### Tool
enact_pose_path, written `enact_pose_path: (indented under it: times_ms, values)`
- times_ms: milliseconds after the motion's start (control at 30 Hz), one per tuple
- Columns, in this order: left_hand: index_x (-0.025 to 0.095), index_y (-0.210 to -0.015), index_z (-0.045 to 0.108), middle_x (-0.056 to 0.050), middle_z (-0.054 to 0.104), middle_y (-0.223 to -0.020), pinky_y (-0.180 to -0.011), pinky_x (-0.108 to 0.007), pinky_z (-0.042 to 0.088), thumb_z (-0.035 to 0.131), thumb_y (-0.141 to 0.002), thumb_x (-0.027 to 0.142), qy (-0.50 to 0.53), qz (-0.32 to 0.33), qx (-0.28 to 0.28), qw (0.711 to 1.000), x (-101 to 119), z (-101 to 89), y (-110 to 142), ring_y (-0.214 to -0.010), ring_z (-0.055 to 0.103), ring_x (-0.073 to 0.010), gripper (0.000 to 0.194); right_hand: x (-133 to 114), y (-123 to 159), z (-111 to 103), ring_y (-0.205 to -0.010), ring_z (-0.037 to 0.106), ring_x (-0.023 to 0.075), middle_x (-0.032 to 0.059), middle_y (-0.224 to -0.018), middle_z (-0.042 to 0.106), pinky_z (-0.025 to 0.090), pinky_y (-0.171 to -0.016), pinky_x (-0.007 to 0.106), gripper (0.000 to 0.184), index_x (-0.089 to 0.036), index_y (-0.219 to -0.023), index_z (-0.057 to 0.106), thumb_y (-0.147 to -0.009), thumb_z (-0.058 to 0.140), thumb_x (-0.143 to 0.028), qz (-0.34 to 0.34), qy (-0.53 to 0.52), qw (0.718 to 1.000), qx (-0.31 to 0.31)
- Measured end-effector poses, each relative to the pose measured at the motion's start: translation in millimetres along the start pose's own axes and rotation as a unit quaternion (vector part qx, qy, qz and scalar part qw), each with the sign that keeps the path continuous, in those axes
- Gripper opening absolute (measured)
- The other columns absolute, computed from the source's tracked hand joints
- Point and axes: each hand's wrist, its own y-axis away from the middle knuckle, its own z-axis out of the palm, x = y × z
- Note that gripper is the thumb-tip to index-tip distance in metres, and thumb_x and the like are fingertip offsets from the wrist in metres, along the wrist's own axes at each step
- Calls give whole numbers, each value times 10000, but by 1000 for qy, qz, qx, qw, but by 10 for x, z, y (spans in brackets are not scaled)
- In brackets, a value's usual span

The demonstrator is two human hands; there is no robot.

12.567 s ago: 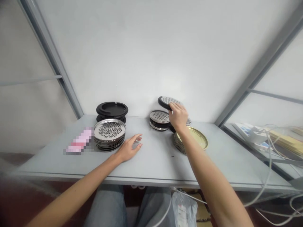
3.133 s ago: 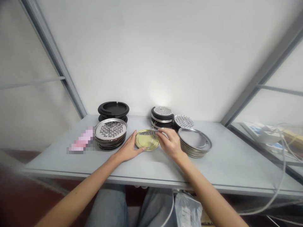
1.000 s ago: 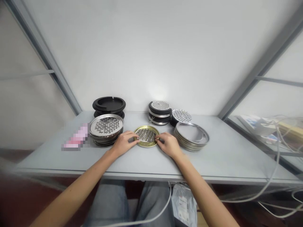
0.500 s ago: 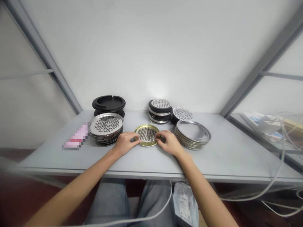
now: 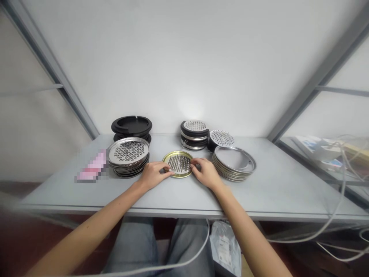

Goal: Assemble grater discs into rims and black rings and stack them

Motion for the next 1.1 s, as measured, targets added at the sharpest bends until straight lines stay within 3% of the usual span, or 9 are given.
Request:
enact_pose_path:
  times_ms: [300, 667, 1100]
  values:
    - [210, -832, 681, 2, 725, -851, -689, -255, 485, 757, -747, 335, -1, -49, 2, 999, 1, 8, -7, -752, 663, -165, 169, 20, 3, 25, -923, 617, 222, 71, -954, 703, 492, -848, 361, 196, -196, -973, 669, -849, 535, -268, -22, 5, 1000, -9]
    - [208, -809, 684, -5, 710, -862, -733, -272, 486, 724, -787, 254, -14, -74, 20, 997, -13, 1, -25, -793, 658, -169, 65, 5, 4, 34, -953, 606, 237, 70, -989, 697, 484, -869, 388, 223, -207, -1036, 654, -850, 543, -257, -49, 3, 999, -11]
    - [227, -818, 719, 8, 730, -878, -708, -265, 474, 739, -776, 281, -20, -98, 13, 995, -19, -5, -31, -774, 663, -171, 72, 7, 7, 45, -1023, 586, 243, 81, -1083, 672, 459, -931, 406, 221, -209, -1035, 665, -876, 519, -256, -73, 2, 997, -13]
